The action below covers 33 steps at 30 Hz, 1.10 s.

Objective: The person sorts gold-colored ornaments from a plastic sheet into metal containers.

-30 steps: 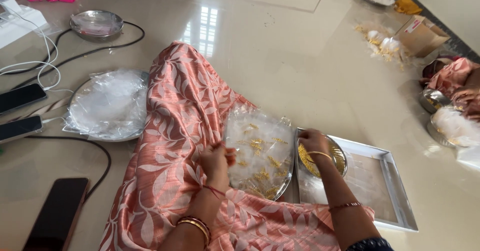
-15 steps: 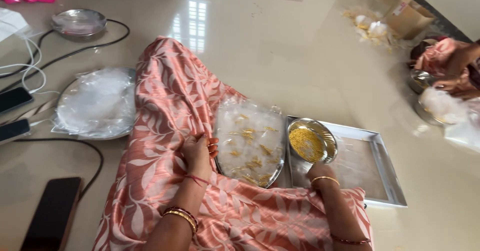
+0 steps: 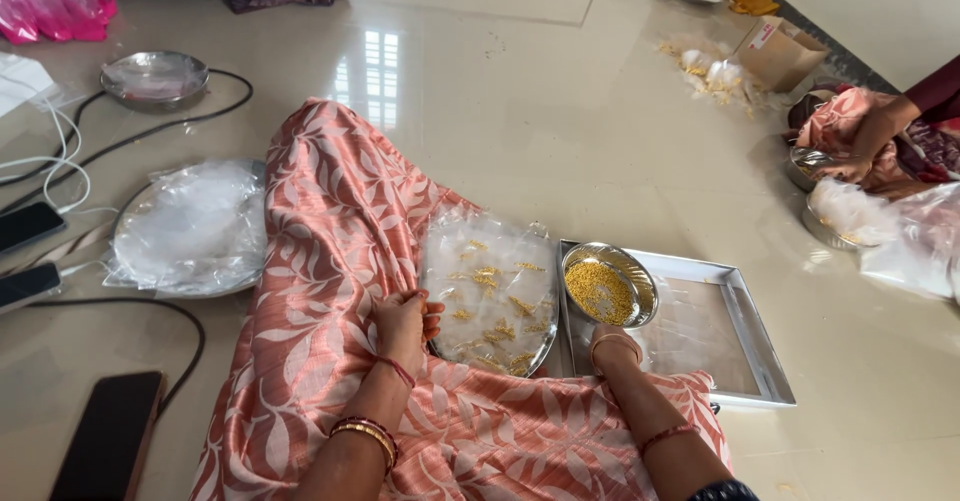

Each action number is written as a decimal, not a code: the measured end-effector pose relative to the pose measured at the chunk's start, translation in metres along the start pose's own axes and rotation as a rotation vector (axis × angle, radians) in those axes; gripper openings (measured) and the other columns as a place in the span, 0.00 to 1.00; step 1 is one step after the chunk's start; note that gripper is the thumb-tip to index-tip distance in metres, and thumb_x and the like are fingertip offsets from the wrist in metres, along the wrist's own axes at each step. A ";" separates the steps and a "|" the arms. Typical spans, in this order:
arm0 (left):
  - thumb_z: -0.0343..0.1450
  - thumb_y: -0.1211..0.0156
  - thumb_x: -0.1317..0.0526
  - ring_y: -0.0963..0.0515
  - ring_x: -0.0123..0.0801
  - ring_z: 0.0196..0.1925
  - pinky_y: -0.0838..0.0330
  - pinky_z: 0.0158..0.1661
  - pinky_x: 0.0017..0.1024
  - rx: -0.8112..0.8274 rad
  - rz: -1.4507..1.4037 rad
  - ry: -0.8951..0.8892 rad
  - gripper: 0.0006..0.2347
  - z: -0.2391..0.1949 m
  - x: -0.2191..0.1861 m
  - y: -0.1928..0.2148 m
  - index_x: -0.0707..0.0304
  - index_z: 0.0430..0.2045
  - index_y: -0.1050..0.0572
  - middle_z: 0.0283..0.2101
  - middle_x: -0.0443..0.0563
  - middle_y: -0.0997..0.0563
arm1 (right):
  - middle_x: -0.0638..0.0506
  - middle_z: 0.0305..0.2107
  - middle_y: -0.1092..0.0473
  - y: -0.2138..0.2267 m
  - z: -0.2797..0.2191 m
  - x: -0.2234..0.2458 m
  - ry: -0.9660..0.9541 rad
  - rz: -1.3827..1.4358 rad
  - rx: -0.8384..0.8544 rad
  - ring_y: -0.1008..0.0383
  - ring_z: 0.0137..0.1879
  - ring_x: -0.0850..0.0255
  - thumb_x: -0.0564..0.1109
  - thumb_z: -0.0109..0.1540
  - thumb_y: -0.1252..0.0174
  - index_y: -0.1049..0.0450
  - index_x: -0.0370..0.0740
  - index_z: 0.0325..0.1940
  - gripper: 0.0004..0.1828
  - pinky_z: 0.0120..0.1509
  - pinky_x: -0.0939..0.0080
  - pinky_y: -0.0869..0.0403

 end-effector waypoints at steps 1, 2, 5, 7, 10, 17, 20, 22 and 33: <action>0.75 0.49 0.65 0.26 0.27 0.19 0.30 0.21 0.26 0.004 0.003 -0.003 0.04 0.000 0.000 -0.002 0.63 0.38 0.26 0.27 0.54 0.16 | 0.39 0.52 0.24 0.012 -0.013 0.003 -0.002 0.005 -0.003 0.22 0.58 0.45 0.41 0.63 0.40 0.19 0.39 0.52 0.14 0.56 0.46 0.21; 0.75 0.48 0.65 0.25 0.26 0.19 0.30 0.21 0.25 0.013 0.034 -0.004 0.05 -0.002 0.002 -0.003 0.63 0.38 0.25 0.27 0.54 0.16 | 0.39 0.51 0.24 0.021 -0.027 0.005 -0.015 -0.024 0.005 0.21 0.56 0.46 0.43 0.63 0.40 0.20 0.39 0.53 0.14 0.56 0.46 0.21; 0.74 0.46 0.65 0.25 0.26 0.19 0.32 0.20 0.25 0.042 0.078 0.003 0.05 -0.003 0.009 -0.008 0.63 0.38 0.24 0.27 0.54 0.17 | 0.39 0.49 0.23 0.049 -0.052 -0.002 -0.028 0.012 0.004 0.19 0.53 0.48 0.49 0.62 0.35 0.21 0.37 0.51 0.17 0.55 0.47 0.22; 0.74 0.44 0.65 0.26 0.26 0.19 0.33 0.19 0.25 0.059 0.094 0.010 0.04 -0.006 0.011 -0.011 0.63 0.37 0.23 0.26 0.54 0.17 | 0.39 0.47 0.21 0.056 -0.055 -0.009 -0.027 0.079 0.001 0.18 0.50 0.49 0.53 0.60 0.30 0.20 0.36 0.49 0.21 0.55 0.48 0.22; 0.73 0.42 0.64 0.25 0.26 0.19 0.33 0.19 0.24 0.113 0.168 -0.009 0.05 -0.012 0.009 -0.022 0.65 0.37 0.23 0.27 0.54 0.17 | 0.42 0.36 0.16 0.052 -0.039 -0.010 0.142 0.282 -0.062 0.16 0.41 0.55 0.50 0.62 0.34 0.17 0.36 0.42 0.15 0.51 0.54 0.21; 0.69 0.32 0.58 0.19 0.19 0.33 0.24 0.33 0.21 0.551 0.579 -0.076 0.11 -0.061 -0.006 -0.070 0.61 0.42 0.19 0.34 0.43 0.16 | 0.50 0.31 0.19 0.085 -0.108 0.092 0.722 0.715 0.234 0.18 0.36 0.63 0.44 0.60 0.35 0.19 0.37 0.39 0.08 0.44 0.63 0.18; 0.68 0.31 0.60 0.18 0.23 0.33 0.22 0.35 0.23 0.684 0.533 -0.067 0.10 -0.047 0.024 -0.073 0.67 0.38 0.19 0.33 0.47 0.15 | 0.49 0.30 0.20 0.098 -0.126 0.114 0.794 0.621 0.279 0.19 0.36 0.63 0.45 0.61 0.35 0.22 0.35 0.43 0.11 0.43 0.62 0.20; 0.68 0.32 0.63 0.18 0.26 0.30 0.22 0.33 0.25 0.709 0.459 -0.067 0.09 -0.035 0.036 -0.070 0.71 0.35 0.17 0.31 0.51 0.15 | 0.48 0.30 0.21 0.098 -0.114 0.117 0.841 0.657 0.324 0.19 0.36 0.62 0.45 0.62 0.35 0.25 0.33 0.45 0.13 0.42 0.61 0.20; 0.69 0.32 0.64 0.15 0.31 0.24 0.21 0.26 0.27 0.472 0.284 0.174 0.07 -0.027 0.029 -0.063 0.74 0.33 0.19 0.28 0.58 0.14 | 0.45 0.49 0.23 0.029 0.113 0.013 0.451 0.608 -0.292 0.20 0.51 0.53 0.44 0.61 0.38 0.24 0.42 0.57 0.20 0.57 0.54 0.24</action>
Point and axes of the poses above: each hand's wrist, its own z-axis towards the middle knuckle, its own y-axis out of the back of the hand, x = y × z, the point moved 5 cm from there along z, towards the middle knuckle
